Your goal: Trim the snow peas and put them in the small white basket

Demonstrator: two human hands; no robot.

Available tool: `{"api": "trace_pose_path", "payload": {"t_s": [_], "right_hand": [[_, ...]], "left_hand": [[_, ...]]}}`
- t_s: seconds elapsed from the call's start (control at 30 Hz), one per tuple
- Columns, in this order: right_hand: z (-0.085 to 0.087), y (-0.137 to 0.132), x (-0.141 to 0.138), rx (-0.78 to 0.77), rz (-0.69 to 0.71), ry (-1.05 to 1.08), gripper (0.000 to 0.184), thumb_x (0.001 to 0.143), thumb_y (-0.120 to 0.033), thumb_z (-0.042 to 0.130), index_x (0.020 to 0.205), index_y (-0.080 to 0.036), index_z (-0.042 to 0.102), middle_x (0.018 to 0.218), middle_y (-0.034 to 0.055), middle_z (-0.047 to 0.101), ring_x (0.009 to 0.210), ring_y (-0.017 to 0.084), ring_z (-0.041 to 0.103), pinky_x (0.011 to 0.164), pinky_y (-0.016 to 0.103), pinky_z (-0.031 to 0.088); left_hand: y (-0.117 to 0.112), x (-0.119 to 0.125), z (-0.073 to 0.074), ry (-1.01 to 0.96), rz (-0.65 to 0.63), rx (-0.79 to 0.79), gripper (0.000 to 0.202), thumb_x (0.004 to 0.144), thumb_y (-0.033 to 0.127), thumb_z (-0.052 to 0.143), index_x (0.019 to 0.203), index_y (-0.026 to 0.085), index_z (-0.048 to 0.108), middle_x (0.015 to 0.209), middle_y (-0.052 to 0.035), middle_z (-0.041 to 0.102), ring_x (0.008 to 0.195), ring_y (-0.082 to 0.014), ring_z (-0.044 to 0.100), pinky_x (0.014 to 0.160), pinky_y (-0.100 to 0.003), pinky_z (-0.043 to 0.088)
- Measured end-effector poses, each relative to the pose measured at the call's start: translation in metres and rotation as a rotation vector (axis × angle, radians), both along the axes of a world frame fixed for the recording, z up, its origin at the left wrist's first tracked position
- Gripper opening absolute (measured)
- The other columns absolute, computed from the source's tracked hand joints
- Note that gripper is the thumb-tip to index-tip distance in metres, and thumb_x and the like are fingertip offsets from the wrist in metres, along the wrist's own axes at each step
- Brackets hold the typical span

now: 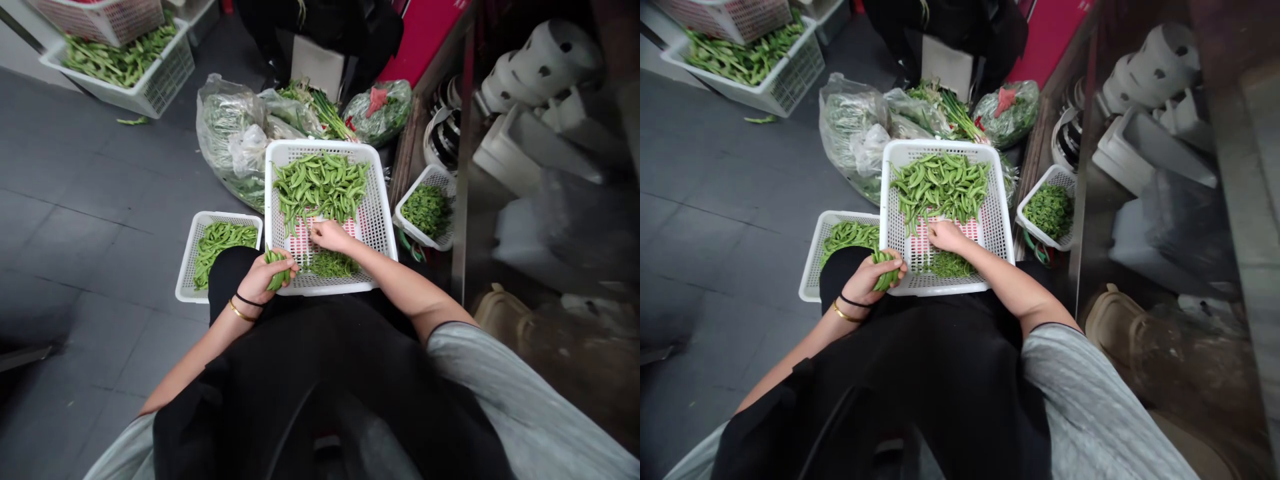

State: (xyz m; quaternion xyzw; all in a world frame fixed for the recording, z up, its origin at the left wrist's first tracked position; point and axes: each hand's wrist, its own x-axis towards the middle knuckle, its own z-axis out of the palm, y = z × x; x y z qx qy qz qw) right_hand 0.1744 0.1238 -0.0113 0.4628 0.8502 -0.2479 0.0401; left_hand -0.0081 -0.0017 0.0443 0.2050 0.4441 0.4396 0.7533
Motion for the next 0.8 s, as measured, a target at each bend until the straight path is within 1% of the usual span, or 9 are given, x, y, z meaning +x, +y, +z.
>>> {"api": "trace_pose_path", "payload": {"t_s": [0.13,0.23,0.3,0.4,0.47,0.57,0.63,0.7,0.8], "right_hand": [[0.001,0.006,0.007,-0.032,-0.128,0.040,0.019,0.082,-0.020,0.047,0.081,-0.011,0.064,0.089,0.0119,0.068,0.078,0.017,0.059,0.071,0.025,0.040],[0.006,0.015,0.009,-0.068,-0.156,0.083,0.022,0.085,-0.020,0.042,0.082,-0.011,0.061,0.079,0.0082,0.068,0.068,0.013,0.058,0.065,0.022,0.041],[0.016,0.012,0.011,-0.112,-0.140,0.197,0.023,0.087,-0.022,0.039,0.083,-0.011,0.059,0.072,0.0048,0.067,0.062,0.010,0.057,0.062,0.020,0.041],[0.040,-0.012,0.017,-0.130,-0.048,0.498,0.021,0.088,-0.026,0.041,0.081,-0.013,0.055,0.068,0.0017,0.064,0.060,0.009,0.055,0.061,0.020,0.040],[0.056,-0.038,0.021,-0.074,0.071,0.633,0.018,0.086,-0.026,0.046,0.077,-0.014,0.055,0.067,0.0006,0.061,0.061,0.008,0.053,0.061,0.020,0.040],[0.069,-0.074,0.027,0.069,0.262,0.639,0.015,0.085,-0.024,0.048,0.073,-0.016,0.055,0.069,0.0007,0.058,0.062,0.009,0.050,0.060,0.021,0.038],[0.073,-0.086,0.031,0.075,0.340,0.618,0.015,0.085,-0.024,0.049,0.075,-0.016,0.056,0.070,0.0011,0.058,0.064,0.010,0.051,0.061,0.021,0.038],[0.075,-0.087,0.036,0.001,0.286,0.648,0.014,0.085,-0.029,0.053,0.081,-0.016,0.057,0.074,0.0015,0.060,0.066,0.010,0.054,0.062,0.021,0.041],[0.084,-0.077,0.039,-0.064,0.050,0.744,0.018,0.085,-0.032,0.055,0.091,-0.015,0.058,0.077,0.0014,0.062,0.066,0.010,0.056,0.063,0.021,0.043]], "left_hand": [[-0.004,0.010,0.004,-0.009,-0.056,-0.004,0.023,0.063,0.020,0.076,0.075,0.013,0.057,0.063,-0.0030,0.063,0.056,-0.0132,0.059,0.041,-0.019,0.039],[-0.009,0.008,0.006,0.004,-0.048,-0.019,0.024,0.062,0.021,0.077,0.076,0.013,0.059,0.060,-0.0017,0.061,0.052,-0.0120,0.057,0.040,-0.019,0.038],[-0.010,0.007,0.006,0.016,-0.020,-0.048,0.025,0.062,0.022,0.078,0.078,0.012,0.062,0.059,-0.0013,0.060,0.049,-0.0107,0.055,0.039,-0.019,0.037],[-0.008,0.010,0.005,0.019,0.030,-0.096,0.029,0.062,0.026,0.079,0.081,0.009,0.064,0.062,-0.0039,0.062,0.051,-0.0104,0.055,0.039,-0.018,0.037],[-0.004,0.017,0.004,0.002,0.050,-0.090,0.030,0.062,0.028,0.079,0.079,0.009,0.064,0.064,-0.0054,0.063,0.052,-0.0106,0.056,0.040,-0.018,0.038],[0.001,0.025,0.004,-0.010,0.057,0.001,0.027,0.062,0.029,0.079,0.072,0.010,0.061,0.059,-0.0031,0.061,0.049,-0.0098,0.055,0.040,-0.019,0.039],[0.002,0.029,0.006,0.033,0.064,0.061,0.027,0.061,0.027,0.079,0.072,0.011,0.060,0.053,-0.0012,0.060,0.045,-0.0097,0.054,0.040,-0.019,0.039],[0.002,0.030,0.010,0.092,0.045,0.088,0.029,0.059,0.025,0.080,0.076,0.012,0.061,0.051,-0.0011,0.061,0.043,-0.0110,0.055,0.038,-0.019,0.038],[0.000,0.029,0.017,0.174,-0.030,0.109,0.029,0.058,0.024,0.080,0.077,0.012,0.061,0.050,-0.0015,0.061,0.041,-0.0119,0.055,0.037,-0.019,0.037]]}}
